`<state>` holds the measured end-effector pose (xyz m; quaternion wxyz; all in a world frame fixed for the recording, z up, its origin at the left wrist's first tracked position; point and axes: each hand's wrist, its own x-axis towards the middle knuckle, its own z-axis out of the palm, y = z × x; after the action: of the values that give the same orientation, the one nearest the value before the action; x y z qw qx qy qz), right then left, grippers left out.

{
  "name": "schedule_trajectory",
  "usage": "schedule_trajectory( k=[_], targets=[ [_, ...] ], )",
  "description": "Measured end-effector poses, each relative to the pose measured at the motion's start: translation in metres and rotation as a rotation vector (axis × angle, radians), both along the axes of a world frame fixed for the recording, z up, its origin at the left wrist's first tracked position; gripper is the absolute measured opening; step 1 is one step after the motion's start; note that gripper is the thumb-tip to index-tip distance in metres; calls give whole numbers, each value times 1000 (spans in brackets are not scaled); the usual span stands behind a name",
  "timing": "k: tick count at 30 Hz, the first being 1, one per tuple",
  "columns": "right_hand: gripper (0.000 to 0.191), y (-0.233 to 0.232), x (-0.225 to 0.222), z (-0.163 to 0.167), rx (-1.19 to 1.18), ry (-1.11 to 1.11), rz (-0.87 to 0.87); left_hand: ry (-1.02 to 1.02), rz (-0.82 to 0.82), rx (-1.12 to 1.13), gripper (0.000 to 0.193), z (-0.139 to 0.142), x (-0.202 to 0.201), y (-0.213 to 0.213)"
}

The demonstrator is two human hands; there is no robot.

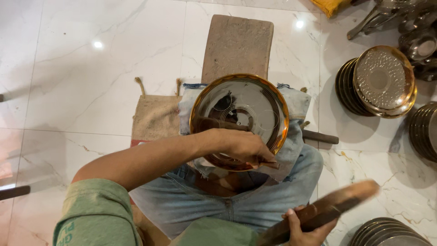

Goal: The person sits cross-legged on the floor with a brass plate resting on a cushioned support on their lap. They hold a punch against the plate's surface with one hand and repeatedly strike it with a wooden mallet held in the other hand, working around the plate to emboss decorative patterns, repositioning the punch between strikes.

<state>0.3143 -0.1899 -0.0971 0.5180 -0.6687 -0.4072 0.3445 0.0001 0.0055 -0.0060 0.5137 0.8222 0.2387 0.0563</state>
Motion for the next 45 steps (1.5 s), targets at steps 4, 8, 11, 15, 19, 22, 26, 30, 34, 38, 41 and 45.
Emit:
schedule_trajectory(
  k=[4, 8, 11, 15, 19, 22, 26, 30, 34, 38, 41, 45],
  targets=[
    [79, 4, 3, -13, -215, -404, 263, -11, -47, 67, 47, -1, -1, -1],
    [97, 13, 3, -16, -42, -654, 377, -19, -9, 35, 40, -4, -4, -4],
    [97, 19, 2, -7, -141, -494, 292, -103, 49, 131, 41, -8, -10, -4],
    [101, 29, -1, 15, -499, -831, 527, -222, 178, 139, 46, -13, -16, -13],
    [88, 44, -7, 33, -165, -379, 458, -186, 257, 132, 43, -14, -20, -18],
    [99, 58, -11, 49, -316, -712, 556, -67, 336, 39, 45, -12, -21, -20],
    [99, 72, -19, 76, -285, -750, 586, -205, 478, 120, 45, -7, -26, -29],
    [104, 93, -40, 93, -197, -369, 523, -308, 1102, -163, 36, 1, -38, -45],
    [99, 129, -73, 98, -140, -586, 566, -367, 1549, -30, 31, -1, -28, -81],
    [92, 168, -99, 105, 51, -887, 698, -287, 1563, 206, 35, -11, -12, -98],
    [92, 180, -95, 119, 137, -779, 744, -374, 1632, 76, 37, -14, -4, -98],
    [97, 171, -80, 129, 120, -484, 619, -351, 1651, -1, 37, -16, 12, -98]
  ],
)
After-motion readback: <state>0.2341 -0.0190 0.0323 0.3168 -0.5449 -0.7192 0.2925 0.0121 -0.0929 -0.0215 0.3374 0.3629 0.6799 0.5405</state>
